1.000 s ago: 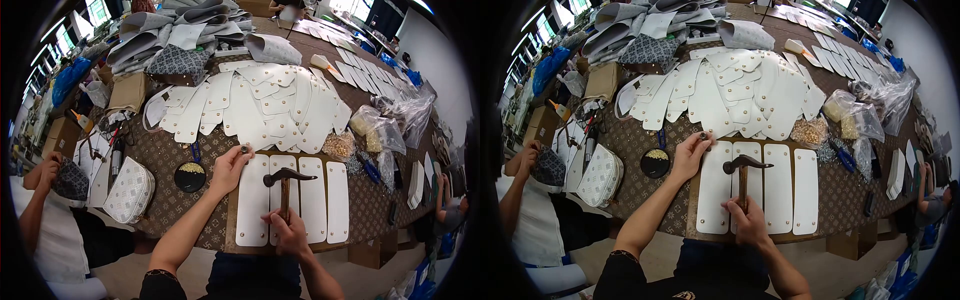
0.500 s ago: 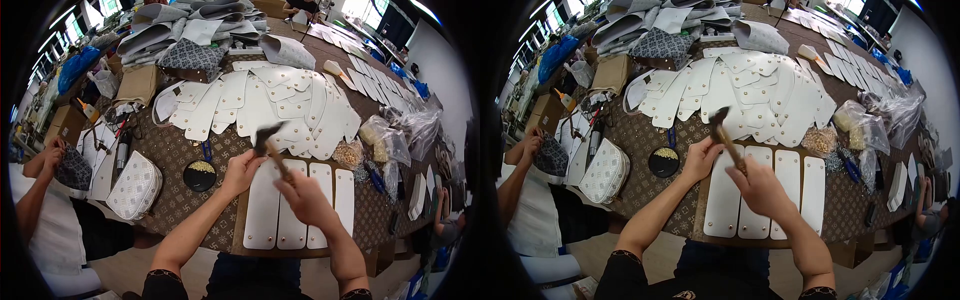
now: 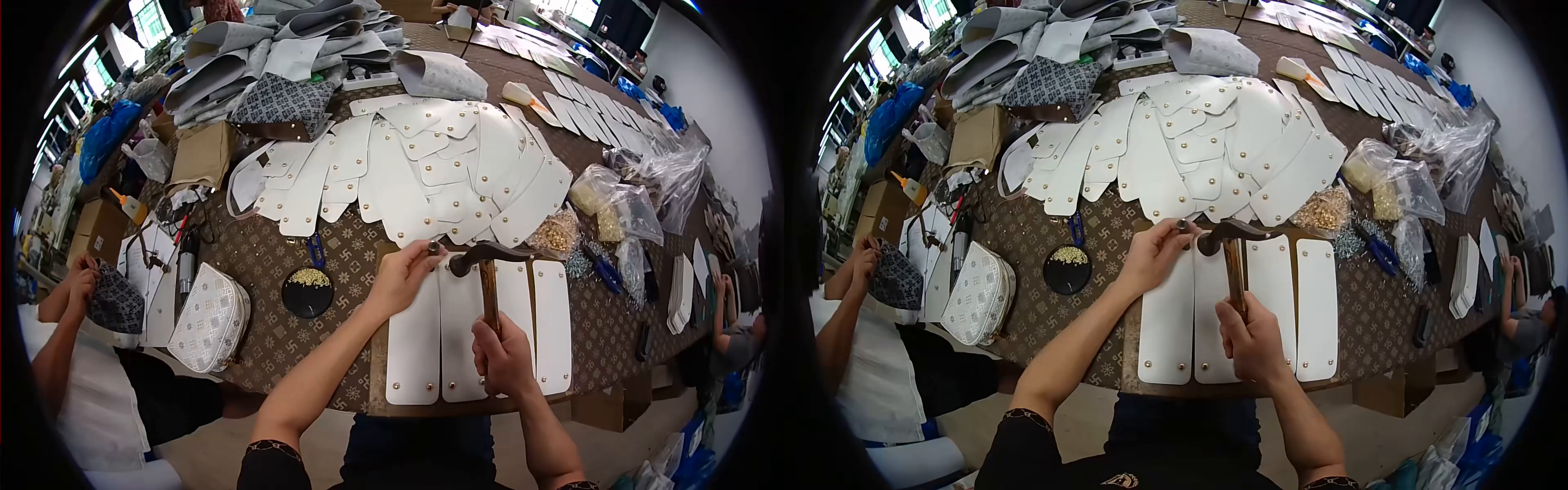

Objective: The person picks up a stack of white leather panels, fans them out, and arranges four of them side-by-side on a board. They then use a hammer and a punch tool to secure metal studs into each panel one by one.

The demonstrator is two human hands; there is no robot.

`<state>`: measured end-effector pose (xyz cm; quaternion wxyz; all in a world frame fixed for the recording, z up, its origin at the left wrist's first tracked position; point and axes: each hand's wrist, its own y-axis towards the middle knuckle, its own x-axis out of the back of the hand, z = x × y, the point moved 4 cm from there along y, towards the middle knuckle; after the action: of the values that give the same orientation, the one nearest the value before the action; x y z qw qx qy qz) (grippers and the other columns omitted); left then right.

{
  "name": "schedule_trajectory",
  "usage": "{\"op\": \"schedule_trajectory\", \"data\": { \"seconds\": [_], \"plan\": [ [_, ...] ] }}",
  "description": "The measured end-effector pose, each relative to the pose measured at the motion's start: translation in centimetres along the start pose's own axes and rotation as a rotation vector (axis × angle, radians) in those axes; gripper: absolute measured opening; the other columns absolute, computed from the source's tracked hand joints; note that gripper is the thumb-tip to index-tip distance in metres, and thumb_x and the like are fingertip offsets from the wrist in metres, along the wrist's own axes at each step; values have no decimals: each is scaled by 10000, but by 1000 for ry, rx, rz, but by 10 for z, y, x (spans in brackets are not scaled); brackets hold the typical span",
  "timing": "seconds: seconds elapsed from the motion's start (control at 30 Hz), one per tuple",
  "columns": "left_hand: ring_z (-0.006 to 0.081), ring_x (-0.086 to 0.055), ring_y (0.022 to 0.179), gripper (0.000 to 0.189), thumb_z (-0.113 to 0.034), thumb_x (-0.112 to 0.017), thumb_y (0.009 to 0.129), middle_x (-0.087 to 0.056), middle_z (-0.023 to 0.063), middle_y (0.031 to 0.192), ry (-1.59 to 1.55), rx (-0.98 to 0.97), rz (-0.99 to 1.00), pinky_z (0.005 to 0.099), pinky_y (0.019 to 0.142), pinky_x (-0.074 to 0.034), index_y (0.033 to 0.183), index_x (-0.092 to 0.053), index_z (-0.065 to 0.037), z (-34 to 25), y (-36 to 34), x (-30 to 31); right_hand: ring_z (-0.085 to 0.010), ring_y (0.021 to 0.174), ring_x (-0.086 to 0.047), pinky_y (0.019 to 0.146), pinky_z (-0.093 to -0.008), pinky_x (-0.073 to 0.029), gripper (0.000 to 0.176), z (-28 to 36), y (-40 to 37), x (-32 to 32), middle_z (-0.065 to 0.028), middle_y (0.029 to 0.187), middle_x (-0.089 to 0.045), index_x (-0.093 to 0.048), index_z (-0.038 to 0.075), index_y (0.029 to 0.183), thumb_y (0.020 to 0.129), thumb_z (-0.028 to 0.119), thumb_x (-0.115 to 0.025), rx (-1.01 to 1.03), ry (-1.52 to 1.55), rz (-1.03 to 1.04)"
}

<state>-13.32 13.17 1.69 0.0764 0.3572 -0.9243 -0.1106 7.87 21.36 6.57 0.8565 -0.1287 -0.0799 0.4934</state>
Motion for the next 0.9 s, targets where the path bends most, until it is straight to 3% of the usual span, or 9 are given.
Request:
{"op": "schedule_trajectory", "data": {
  "seconds": [0.17,0.3,0.37,0.4,0.43,0.5,0.57,0.67,0.9],
  "plan": [
    [73,-652,859,155,-31,-614,1033,-753,61,931,111,-44,12,244,797,-525,1158,-688,21,1,0,-2,-48,492,-475,452,-233,-376,245,57,-8,5,21,635,-533,-577,18,1035,1085,255,-611,118,-43,25],
    [76,-664,844,142,-17,-616,1023,-753,88,910,169,-44,42,248,787,-532,1135,-697,17,-6,-2,-2,-19,501,-462,430,-220,-341,148,127,-27,3,31,652,-553,-563,-29,974,1064,70,-500,786,206,-86],
    [74,-663,840,143,-16,-618,1020,-752,90,902,172,-63,32,248,780,-531,1132,-701,16,-4,-4,-1,-116,489,-527,453,-287,-402,162,97,-9,4,-46,645,-593,-560,-32,975,1057,107,-558,737,-144,18],
    [72,-662,835,143,-15,-621,1016,-752,93,895,172,-85,20,249,774,-530,1130,-704,14,-3,-3,-2,-261,553,-610,537,-380,-473,225,83,3,-5,-144,669,-618,-573,-28,971,1053,177,-614,412,-440,-86],
    [72,-662,835,143,-15,-621,1016,-752,93,895,165,-89,16,249,774,-530,1130,-704,14,-1,-6,-4,-93,520,-524,486,-288,-432,290,62,25,-4,5,627,-560,-605,29,915,1071,273,-604,236,-735,119],
    [171,-747,875,156,-35,-648,1016,-765,144,954,294,-62,69,288,811,-563,1159,-698,4,2,-3,2,-81,515,-516,473,-290,-422,270,44,9,-6,0,637,-568,-594,36,903,1064,252,-621,228,-581,64],
    [139,-739,896,164,-30,-645,1020,-772,126,965,252,-7,57,279,796,-557,1173,-697,-1,1,-13,-4,-81,491,-496,456,-280,-400,236,28,-7,-2,2,643,-547,-581,44,926,1073,226,-608,80,-404,69],
    [27,-560,753,168,-22,-629,1021,-704,2,843,51,-22,-29,218,700,-482,1166,-712,-3,-8,0,-10,-30,505,-476,458,-223,-382,243,20,-14,16,46,657,-525,-596,46,1024,1091,280,-594,86,-7,-25],
    [32,-558,761,144,-26,-614,1033,-707,-1,871,114,-15,46,214,700,-476,1143,-702,6,-1,13,-31,-63,455,-442,417,-242,-353,183,16,-17,33,14,642,-500,-558,40,1011,1089,205,-573,41,-27,-107]
  ]
}}
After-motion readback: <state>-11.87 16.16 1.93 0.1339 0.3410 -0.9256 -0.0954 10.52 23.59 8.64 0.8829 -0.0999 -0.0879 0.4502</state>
